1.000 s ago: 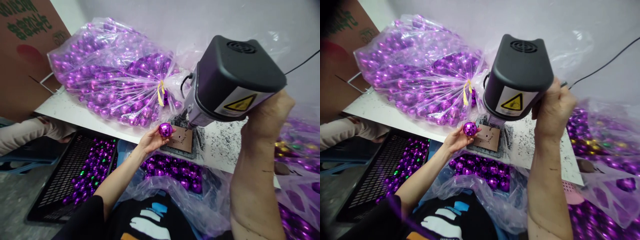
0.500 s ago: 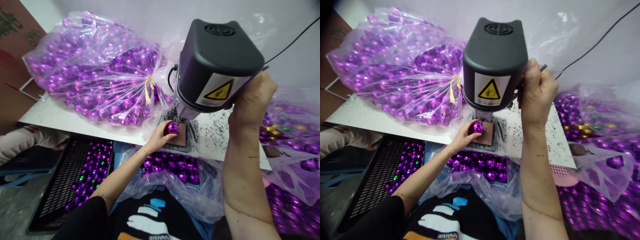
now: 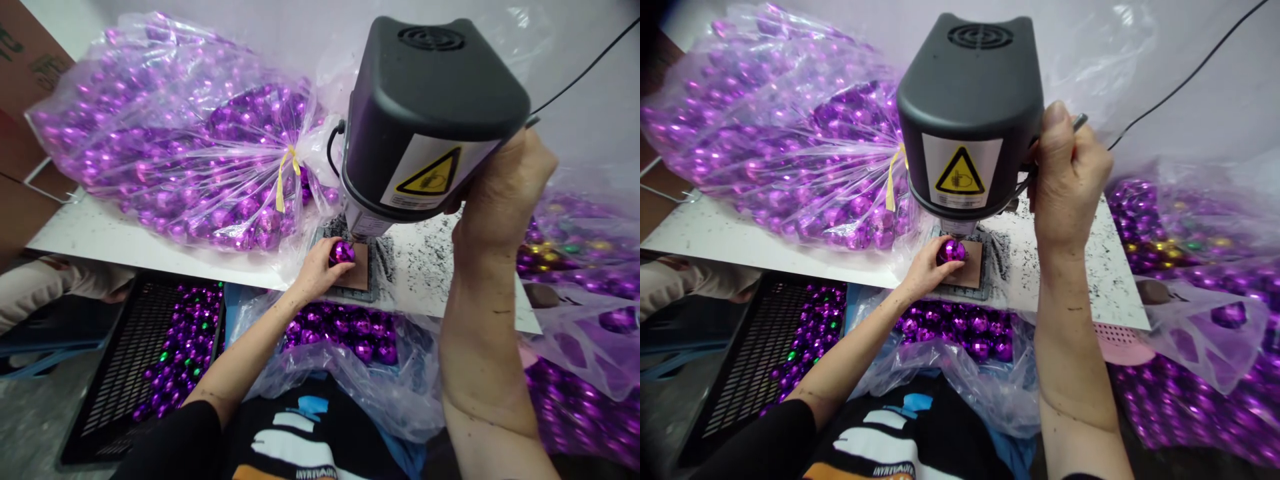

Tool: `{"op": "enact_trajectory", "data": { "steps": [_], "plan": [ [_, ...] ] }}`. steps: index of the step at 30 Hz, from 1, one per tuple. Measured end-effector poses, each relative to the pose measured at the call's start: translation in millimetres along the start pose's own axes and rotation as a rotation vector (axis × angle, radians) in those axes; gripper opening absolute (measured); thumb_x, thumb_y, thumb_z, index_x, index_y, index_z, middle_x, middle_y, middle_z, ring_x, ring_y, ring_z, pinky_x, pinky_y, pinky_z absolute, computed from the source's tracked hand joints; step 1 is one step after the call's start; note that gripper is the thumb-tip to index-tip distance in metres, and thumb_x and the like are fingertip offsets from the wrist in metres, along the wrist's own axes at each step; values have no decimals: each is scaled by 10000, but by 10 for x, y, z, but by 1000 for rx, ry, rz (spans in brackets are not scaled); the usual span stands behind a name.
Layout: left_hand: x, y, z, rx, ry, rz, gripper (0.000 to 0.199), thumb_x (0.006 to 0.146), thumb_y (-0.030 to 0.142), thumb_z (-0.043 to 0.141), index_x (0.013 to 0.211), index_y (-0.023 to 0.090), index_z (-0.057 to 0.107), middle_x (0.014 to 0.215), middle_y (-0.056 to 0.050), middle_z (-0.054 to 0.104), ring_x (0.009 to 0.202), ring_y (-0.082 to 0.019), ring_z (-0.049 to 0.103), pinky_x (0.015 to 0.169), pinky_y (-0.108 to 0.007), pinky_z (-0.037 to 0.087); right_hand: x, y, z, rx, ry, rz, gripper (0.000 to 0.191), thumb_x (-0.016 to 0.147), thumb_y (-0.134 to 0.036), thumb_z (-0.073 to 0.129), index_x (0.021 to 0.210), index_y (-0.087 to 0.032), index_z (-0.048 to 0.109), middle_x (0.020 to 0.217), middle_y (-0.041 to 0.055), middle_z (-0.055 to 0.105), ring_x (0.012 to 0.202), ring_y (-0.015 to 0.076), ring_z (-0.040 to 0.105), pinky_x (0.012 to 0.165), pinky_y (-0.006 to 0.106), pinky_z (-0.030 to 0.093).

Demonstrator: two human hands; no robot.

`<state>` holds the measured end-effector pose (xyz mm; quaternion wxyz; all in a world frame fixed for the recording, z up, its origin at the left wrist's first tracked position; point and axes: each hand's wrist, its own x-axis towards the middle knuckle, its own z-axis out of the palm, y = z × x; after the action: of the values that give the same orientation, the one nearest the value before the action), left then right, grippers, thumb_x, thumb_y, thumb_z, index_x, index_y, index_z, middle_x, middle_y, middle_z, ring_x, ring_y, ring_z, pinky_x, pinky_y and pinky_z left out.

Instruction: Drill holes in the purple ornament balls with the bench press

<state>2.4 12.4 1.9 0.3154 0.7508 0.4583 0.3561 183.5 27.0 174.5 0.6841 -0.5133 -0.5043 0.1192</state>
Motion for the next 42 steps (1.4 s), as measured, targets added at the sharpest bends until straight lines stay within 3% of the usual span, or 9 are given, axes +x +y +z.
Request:
{"op": "enact_trajectory", "data": {
  "steps": [4, 8, 16, 20, 23, 27, 30, 36, 42],
  "plan": [
    [74, -79, -104, -52, -12, -184, 432, 813, 417, 755, 1174, 194, 674, 1090, -73, 714, 1047, -249, 639, 986, -414, 491, 6, 0, 0, -14, 1, 4, 667, 767, -759, 471, 605, -113, 439, 601, 0, 454, 630, 31, 512, 583, 192, 406],
    [91, -165, -139, -198, -66, -206, 454, 855, 441, 697, 1237, 197, 660, 1137, -75, 722, 1031, -223, 657, 972, -382, 498, 8, -4, -18, -9, -8, 19, 692, 736, -806, 487, 594, -130, 441, 545, -5, 404, 580, 47, 481, 542, 206, 390],
    [36, -45, -92, 118, -27, -49, 479, 846, 434, 724, 1255, 203, 628, 1136, -81, 687, 1047, -252, 601, 961, -397, 474, 7, -1, -23, -4, -23, 8, 684, 735, -820, 486, 581, -155, 433, 531, 2, 392, 584, 60, 460, 525, 217, 364],
    [-11, 82, 52, 307, -20, 58, 506, 796, 414, 779, 1228, 203, 620, 1162, -105, 632, 1109, -301, 550, 990, -445, 433, 8, 4, -21, -29, -21, 9, 694, 753, -810, 473, 584, -139, 425, 557, 2, 402, 596, 43, 456, 543, 199, 372],
    [-54, 91, 186, 283, 26, 46, 488, 821, 390, 754, 1237, 206, 578, 1201, -105, 605, 1149, -297, 540, 1043, -465, 402, 12, 11, -23, -19, -19, 19, 702, 737, -818, 481, 592, -135, 410, 580, 4, 416, 597, 39, 444, 546, 202, 365],
    [-98, 16, 255, 199, 16, 72, 464, 900, 366, 670, 1290, 199, 482, 1241, -113, 605, 1226, -276, 534, 1206, -537, 199, 19, 15, -18, -28, -24, 26, 670, 778, -774, 468, 618, -128, 394, 618, 0, 425, 616, 19, 427, 567, 184, 350],
    [-93, -26, 224, 194, -31, 99, 483, 903, 371, 664, 1304, 202, 455, 1252, -117, 602, 1252, -277, 529, 1234, -565, 105, 1, 3, -27, -55, -24, 16, 637, 824, -720, 450, 621, -119, 390, 619, -10, 397, 598, 3, 398, 558, 171, 317],
    [-47, -48, 185, 198, -51, 100, 452, 897, 411, 657, 1261, 198, 493, 1189, -101, 613, 1194, -278, 544, 1230, -584, 120, -294, -107, -156, -144, -4, -85, 513, 901, -570, 470, 660, -129, 368, 576, -35, 327, 516, -2, 336, 527, 187, 240],
    [-53, -58, 200, 208, -31, 113, 426, 893, 404, 659, 1230, 192, 506, 1148, -98, 617, 1154, -278, 547, 1227, -580, 130, -784, -76, -301, -283, 45, -61, 257, 910, -432, 485, 806, -222, 591, 662, -25, 461, 519, 53, 441, 506, 257, 292]
  ]
}}
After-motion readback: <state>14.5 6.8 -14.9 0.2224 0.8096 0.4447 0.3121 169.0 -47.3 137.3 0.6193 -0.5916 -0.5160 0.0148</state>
